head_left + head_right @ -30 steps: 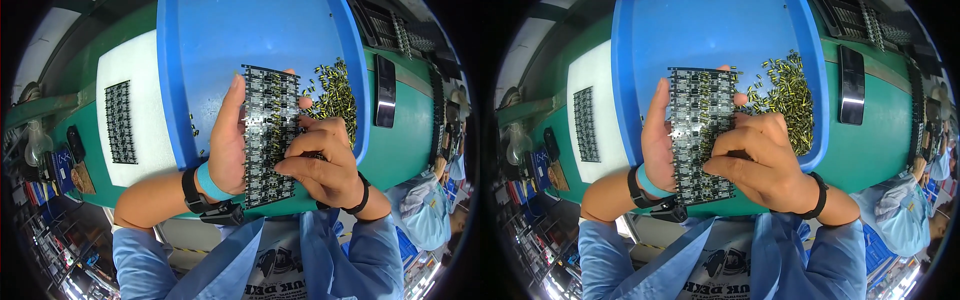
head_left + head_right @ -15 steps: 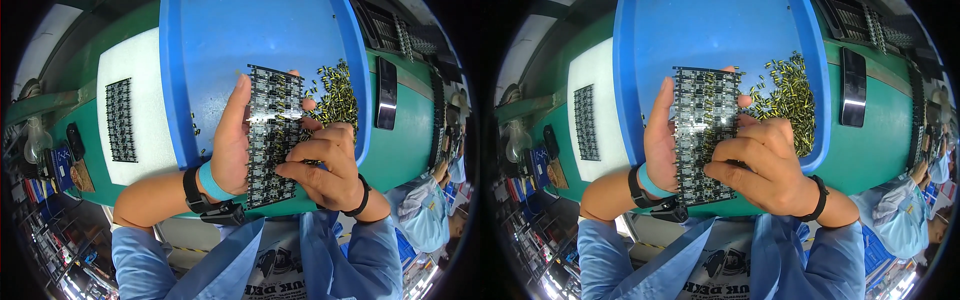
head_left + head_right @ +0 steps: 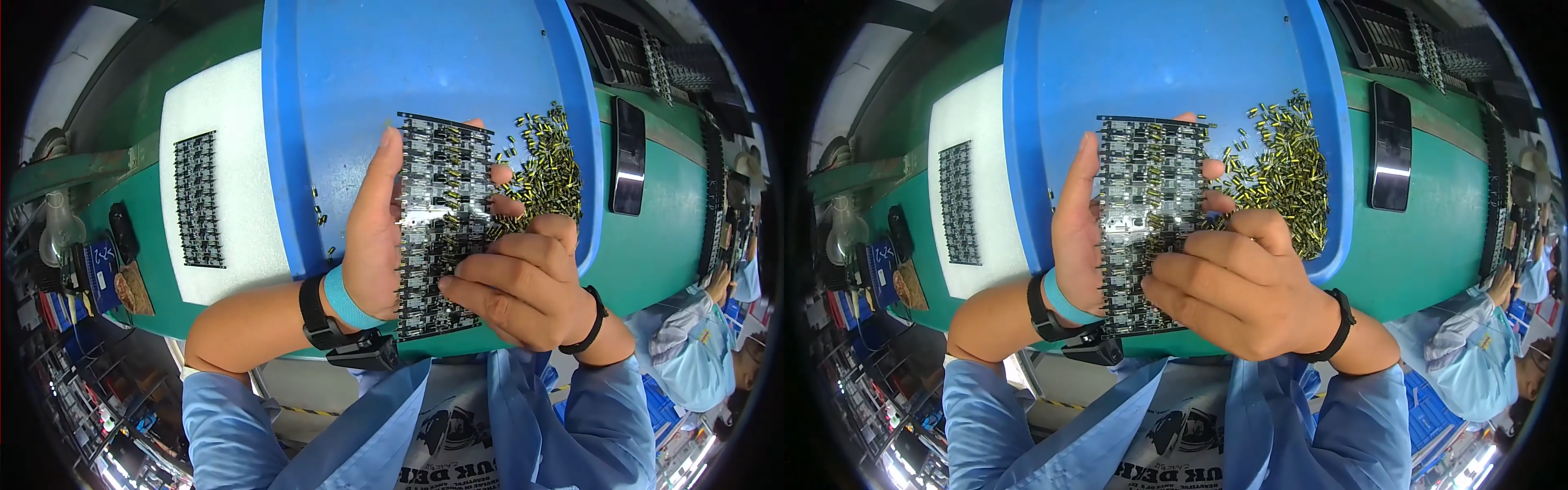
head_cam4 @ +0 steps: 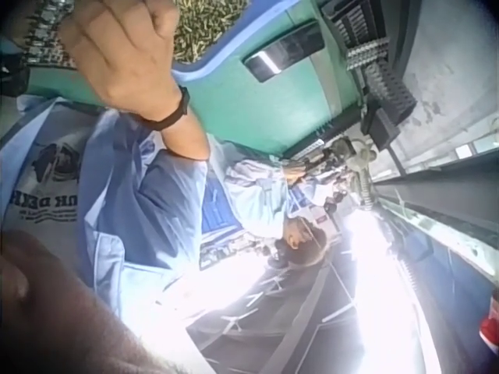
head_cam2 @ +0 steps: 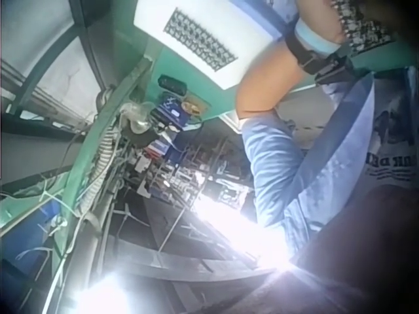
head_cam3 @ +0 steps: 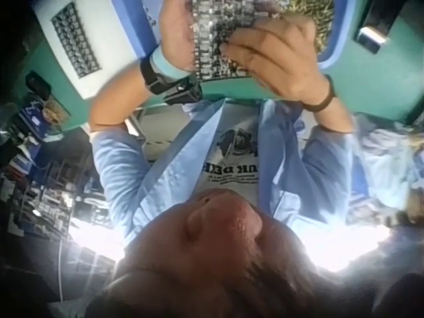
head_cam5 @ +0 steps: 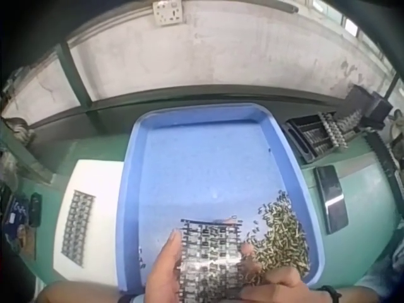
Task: The person picks up a circuit board and inserts small components into it by hand, one at a time, from a blue tray. After filling the board, they place it on a white foam pad and pick up another to repeat the process.
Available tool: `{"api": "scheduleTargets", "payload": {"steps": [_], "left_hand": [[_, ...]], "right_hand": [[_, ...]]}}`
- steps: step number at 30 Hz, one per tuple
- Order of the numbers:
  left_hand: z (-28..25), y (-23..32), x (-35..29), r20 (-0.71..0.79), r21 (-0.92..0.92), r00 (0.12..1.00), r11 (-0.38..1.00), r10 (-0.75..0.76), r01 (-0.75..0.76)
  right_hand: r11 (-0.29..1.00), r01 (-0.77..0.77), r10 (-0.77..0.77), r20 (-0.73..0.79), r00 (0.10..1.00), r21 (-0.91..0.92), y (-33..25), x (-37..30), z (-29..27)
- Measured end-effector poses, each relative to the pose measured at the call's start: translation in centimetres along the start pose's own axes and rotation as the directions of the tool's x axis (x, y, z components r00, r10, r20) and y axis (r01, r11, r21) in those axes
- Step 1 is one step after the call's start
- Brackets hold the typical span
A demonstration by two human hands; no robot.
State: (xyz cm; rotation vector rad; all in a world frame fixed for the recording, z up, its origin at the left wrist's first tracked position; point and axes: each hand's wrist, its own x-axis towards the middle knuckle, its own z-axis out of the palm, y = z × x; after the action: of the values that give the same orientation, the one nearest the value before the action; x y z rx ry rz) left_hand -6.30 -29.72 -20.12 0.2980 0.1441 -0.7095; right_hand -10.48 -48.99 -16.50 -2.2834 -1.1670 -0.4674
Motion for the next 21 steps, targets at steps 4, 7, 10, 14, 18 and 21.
{"api": "scheduleTargets", "payload": {"steps": [4, 7, 10, 14, 18, 21], "left_hand": [[-0.6, 0.2, 0.0, 0.048, -0.113, 0.999, 0.994, -0.002, 0.008], [-0.7, 0.3, 0.2, 0.096, -0.171, 0.995, 0.985, -0.019, 0.036], [-0.4, 0.5, 0.0, 0.165, -0.167, 0.986, 0.985, -0.009, 0.037], [-0.3, 0.4, -0.1, 0.186, -0.185, 0.983, 0.982, 0.002, 0.033], [0.3, 0.3, -0.2, 0.099, -0.153, 0.995, 0.988, -0.007, 0.023], [1.1, 0.3, 0.0, 0.025, -0.138, 1.0, 0.99, -0.015, 0.018]], "right_hand": [[0.997, -0.055, 0.053, 0.04, 0.998, 0.062, 0.2, 0.0, -0.7], [0.986, -0.105, 0.099, 0.057, 0.993, 0.128, 0.7, 0.2, -1.6], [0.957, -0.17, 0.162, 0.056, 0.985, 0.233, 2.0, 0.2, -2.2], [0.816, -0.513, 0.545, -0.059, 0.837, 0.268, 4.0, -1.1, -2.2], [0.899, -0.42, 0.369, 0.301, 0.879, 0.123, 3.9, -1.4, -1.4], [0.944, -0.325, 0.299, 0.274, 0.914, 0.056, 4.0, -1.5, -0.9]]}}
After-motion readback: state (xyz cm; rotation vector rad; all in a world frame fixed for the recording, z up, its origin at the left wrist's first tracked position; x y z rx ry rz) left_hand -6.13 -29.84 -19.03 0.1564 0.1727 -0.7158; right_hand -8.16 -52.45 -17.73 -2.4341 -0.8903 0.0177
